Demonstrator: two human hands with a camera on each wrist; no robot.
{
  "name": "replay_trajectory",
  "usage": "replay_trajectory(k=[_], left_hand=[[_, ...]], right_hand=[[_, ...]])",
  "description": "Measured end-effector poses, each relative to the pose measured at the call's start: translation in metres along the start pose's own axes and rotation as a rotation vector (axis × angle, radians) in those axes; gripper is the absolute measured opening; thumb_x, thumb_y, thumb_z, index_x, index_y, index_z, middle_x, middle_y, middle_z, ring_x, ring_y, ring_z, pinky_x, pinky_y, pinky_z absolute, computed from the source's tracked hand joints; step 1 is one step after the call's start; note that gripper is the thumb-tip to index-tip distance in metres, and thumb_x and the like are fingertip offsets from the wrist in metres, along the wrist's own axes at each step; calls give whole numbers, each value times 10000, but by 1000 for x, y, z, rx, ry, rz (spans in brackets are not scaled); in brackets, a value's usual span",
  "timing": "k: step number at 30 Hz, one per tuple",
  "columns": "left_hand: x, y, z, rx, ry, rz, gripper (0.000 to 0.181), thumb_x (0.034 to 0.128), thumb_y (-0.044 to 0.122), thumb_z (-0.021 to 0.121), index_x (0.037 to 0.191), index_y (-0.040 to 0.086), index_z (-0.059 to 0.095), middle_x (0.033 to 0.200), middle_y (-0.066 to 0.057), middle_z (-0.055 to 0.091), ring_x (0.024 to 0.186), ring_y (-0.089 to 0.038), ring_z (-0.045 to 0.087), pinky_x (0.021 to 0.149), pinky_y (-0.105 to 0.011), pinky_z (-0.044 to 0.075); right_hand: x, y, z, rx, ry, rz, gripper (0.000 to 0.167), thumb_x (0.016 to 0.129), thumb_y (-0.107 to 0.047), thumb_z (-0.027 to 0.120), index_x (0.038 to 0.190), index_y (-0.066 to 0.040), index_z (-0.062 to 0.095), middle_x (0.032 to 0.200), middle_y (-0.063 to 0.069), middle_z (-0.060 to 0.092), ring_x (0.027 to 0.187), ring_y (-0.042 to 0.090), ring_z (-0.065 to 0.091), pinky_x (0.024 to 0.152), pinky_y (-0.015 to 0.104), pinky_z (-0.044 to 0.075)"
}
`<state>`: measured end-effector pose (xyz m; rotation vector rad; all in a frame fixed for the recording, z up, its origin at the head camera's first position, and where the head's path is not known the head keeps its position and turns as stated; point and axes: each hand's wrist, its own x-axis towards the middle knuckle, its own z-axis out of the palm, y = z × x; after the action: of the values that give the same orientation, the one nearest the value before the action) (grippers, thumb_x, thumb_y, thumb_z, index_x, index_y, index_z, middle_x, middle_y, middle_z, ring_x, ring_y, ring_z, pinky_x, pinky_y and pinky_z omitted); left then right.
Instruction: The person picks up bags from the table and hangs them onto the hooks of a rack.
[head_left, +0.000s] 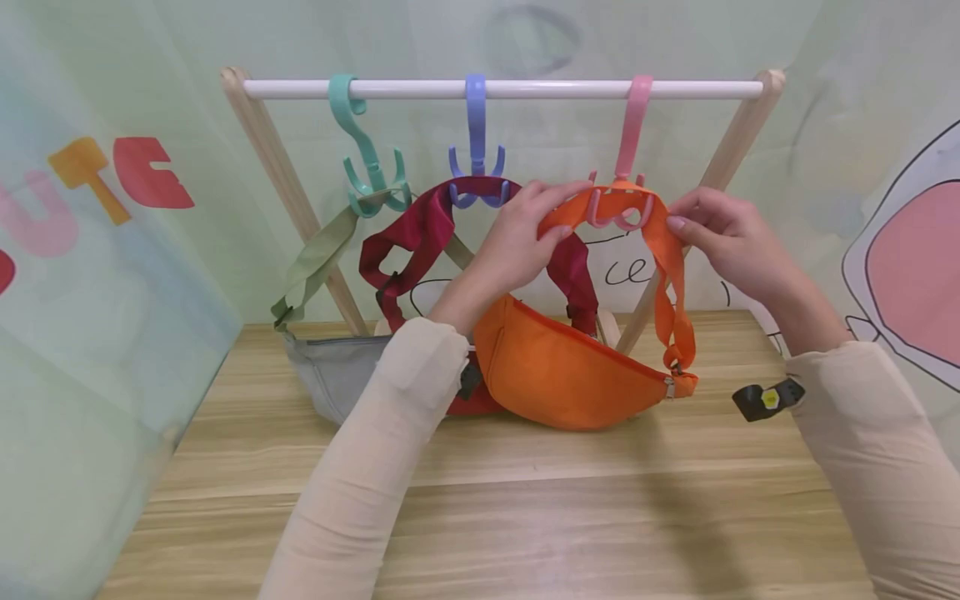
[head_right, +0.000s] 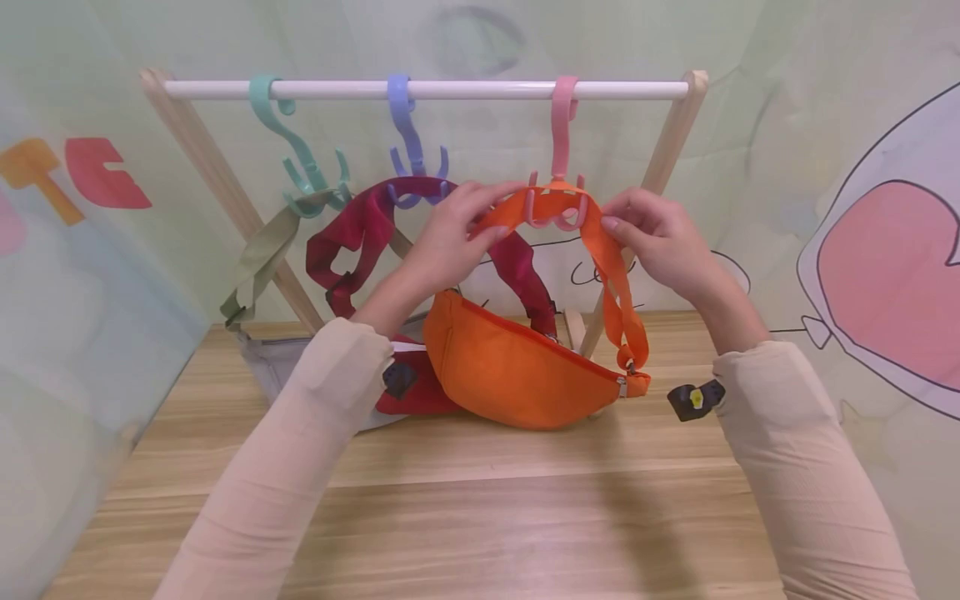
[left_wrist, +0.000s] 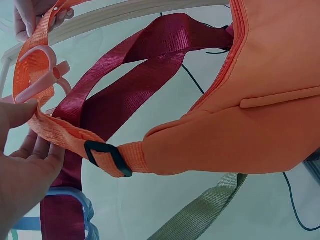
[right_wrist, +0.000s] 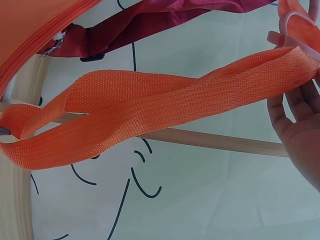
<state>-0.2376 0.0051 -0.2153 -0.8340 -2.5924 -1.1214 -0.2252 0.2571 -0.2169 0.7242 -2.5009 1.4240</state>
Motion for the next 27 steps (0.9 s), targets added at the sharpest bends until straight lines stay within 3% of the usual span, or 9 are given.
replay_trajectory(k=[13,27], left_hand=[[4,1,0,-2,-16,43,491,906,94,549,1370,207,436,1097,-66,492,946,-149,473,746,-189,440],[8,3,2,10,-32,24,499,906,90,550,1376,203,427,1090,-62,494,937,-151,481,761,-189,441]], right_hand=[[-3,5,1,-5,-13,-2,165,931,-97,511,1049,0,573,835,-7,634,771,145,582,754,203,442],[-3,11,-2,34,-30,-23,155,930,-67,502,1045,11,572,844,2,641,768,149,591,762,188,456]])
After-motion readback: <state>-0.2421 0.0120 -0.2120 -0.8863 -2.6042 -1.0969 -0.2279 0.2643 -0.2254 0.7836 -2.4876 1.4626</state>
